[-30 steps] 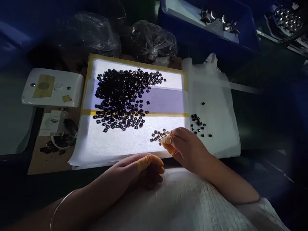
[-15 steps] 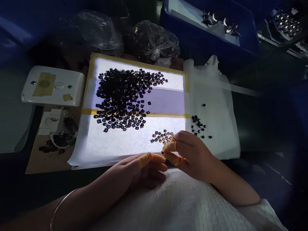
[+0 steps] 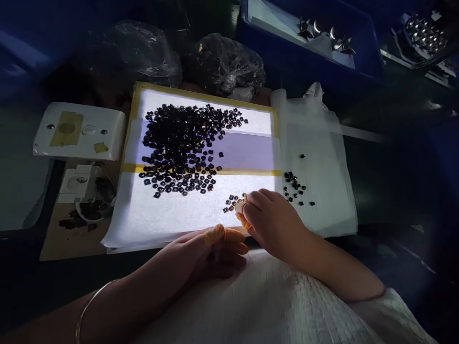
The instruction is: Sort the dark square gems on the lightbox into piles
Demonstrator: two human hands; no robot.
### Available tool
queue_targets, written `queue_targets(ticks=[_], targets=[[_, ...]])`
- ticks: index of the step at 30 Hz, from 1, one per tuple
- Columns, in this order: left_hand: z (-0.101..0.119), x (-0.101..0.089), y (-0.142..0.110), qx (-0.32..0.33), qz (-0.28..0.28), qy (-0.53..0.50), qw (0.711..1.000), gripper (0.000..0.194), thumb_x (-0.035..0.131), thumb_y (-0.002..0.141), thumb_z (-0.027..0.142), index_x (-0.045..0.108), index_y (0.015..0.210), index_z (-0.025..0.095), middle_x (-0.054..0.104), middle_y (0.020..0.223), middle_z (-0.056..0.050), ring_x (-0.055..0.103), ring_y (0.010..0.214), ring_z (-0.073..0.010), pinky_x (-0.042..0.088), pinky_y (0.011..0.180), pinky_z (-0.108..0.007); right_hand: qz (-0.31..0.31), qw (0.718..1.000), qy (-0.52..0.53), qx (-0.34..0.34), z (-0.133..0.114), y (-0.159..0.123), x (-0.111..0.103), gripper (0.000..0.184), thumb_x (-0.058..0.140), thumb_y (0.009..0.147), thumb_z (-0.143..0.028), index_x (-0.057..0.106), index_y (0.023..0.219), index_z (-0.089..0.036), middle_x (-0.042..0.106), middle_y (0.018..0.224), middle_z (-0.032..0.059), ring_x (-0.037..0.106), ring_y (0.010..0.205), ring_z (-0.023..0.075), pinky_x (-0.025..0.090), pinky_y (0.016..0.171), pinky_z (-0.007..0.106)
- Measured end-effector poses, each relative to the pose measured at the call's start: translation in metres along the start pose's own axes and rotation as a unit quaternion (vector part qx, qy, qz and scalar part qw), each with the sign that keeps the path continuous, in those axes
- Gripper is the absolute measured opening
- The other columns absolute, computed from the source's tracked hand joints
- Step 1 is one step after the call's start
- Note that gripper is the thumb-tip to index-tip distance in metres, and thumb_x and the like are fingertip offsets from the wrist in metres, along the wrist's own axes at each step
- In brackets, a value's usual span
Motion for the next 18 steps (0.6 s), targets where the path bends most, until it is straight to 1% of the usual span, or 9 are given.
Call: queue_targets(ticks=[1,3,5,7,9,11,12,15,18], targets=[[0.0,0.0,0.0,0.002,0.002,-0.004,1.0,0.042,0.066,0.095,0.054,0.081,0.111,0.017,0.078,0.114,-0.011,0.071,0.102,-0.0229,0.057,0.089,-0.031,0.019,0.999,0.028,0.0,0.0,-0.001,-0.003,0.015,0.059,0.096,-0.011,0.068,0.085,-0.016,0.063,0.083,0.0049,0.055,0.077,0.0192,0.041,0.066,0.034],[0.0,0.001,0.001,0.002,0.005,-0.008,1.0,0.044,0.068,0.093,0.054,0.081,0.112,0.017,0.078,0.114,-0.012,0.071,0.102,-0.0234,0.057,0.089,-0.032,0.054,0.991,0.124,-0.004,0.001,-0.005,-0.011,0.016,0.057,0.1,-0.015,0.068,0.088,-0.016,0.063,0.085,0.0046,0.057,0.079,0.0179,0.045,0.07,0.032],[0.001,0.005,0.002,0.001,0.009,-0.01,1.0,0.045,0.069,0.092,0.055,0.081,0.11,0.016,0.079,0.11,-0.013,0.072,0.101,-0.0235,0.057,0.09,-0.032,0.039,0.971,0.233,-0.025,0.0,-0.008,-0.019,0.012,0.059,0.1,-0.017,0.069,0.093,-0.017,0.061,0.084,0.0022,0.057,0.078,0.0149,0.047,0.071,0.029],[0.004,0.008,0.003,0.001,0.015,-0.012,1.0,0.044,0.072,0.091,0.055,0.082,0.107,0.016,0.079,0.108,-0.012,0.072,0.1,-0.0232,0.057,0.089,-0.032,0.0,0.955,0.292,-0.052,0.0,-0.009,-0.024,0.009,0.061,0.1,-0.016,0.069,0.095,-0.018,0.059,0.084,0.0004,0.056,0.076,0.0131,0.047,0.07,0.027],[0.006,0.011,0.002,0.002,0.029,-0.013,1.0,0.044,0.076,0.087,0.056,0.083,0.104,0.017,0.08,0.107,-0.011,0.073,0.099,-0.0233,0.057,0.088,-0.031,0.004,0.961,0.273,-0.041,0.006,-0.006,-0.028,0.01,0.061,0.1,-0.015,0.069,0.094,-0.018,0.061,0.086,0.0012,0.057,0.079,0.0136,0.048,0.073,0.028],[0.008,0.013,0.0,-0.001,0.043,-0.011,0.999,0.044,0.079,0.083,0.056,0.083,0.104,0.018,0.08,0.108,-0.01,0.074,0.098,-0.0238,0.058,0.087,-0.031,0.03,0.978,0.206,0.0,0.015,0.001,-0.029,0.013,0.059,0.099,-0.012,0.068,0.091,-0.017,0.064,0.089,0.0033,0.058,0.082,0.0156,0.047,0.076,0.031],[0.008,0.013,-0.001,-0.003,0.05,-0.011,0.999,0.045,0.081,0.082,0.056,0.083,0.105,0.018,0.08,0.108,-0.01,0.074,0.098,-0.0241,0.058,0.086,-0.031,0.029,0.985,0.167,0.018,0.018,0.006,-0.028,0.014,0.059,0.098,-0.011,0.069,0.09,-0.016,0.065,0.089,0.0042,0.058,0.083,0.0169,0.046,0.076,0.032],[0.008,0.013,-0.001,-0.002,0.058,-0.016,0.998,0.044,0.081,0.081,0.055,0.083,0.105,0.018,0.08,0.109,-0.01,0.075,0.098,-0.0246,0.059,0.086,-0.031,-0.031,0.997,0.065,0.038,0.017,0.023,-0.019,0.016,0.059,0.096,-0.01,0.071,0.087,-0.016,0.065,0.085,0.0052,0.056,0.081,0.0194,0.042,0.071,0.034],[0.008,0.012,0.0,-0.002,0.059,-0.022,0.998,0.046,0.083,0.08,0.055,0.083,0.106,0.017,0.08,0.108,-0.011,0.075,0.097,-0.0245,0.059,0.086,-0.031,-0.076,0.996,-0.001,0.04,0.01,0.036,-0.012,0.014,0.061,0.094,-0.011,0.071,0.086,-0.016,0.064,0.083,0.0054,0.054,0.079,0.0198,0.036,0.066,0.035]])
Point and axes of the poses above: each hand's wrist, its own y-axis towards the middle knuckle, its own x-axis out of the palm, z = x × y, the point moved 4 cm from there along y, towards the middle knuckle
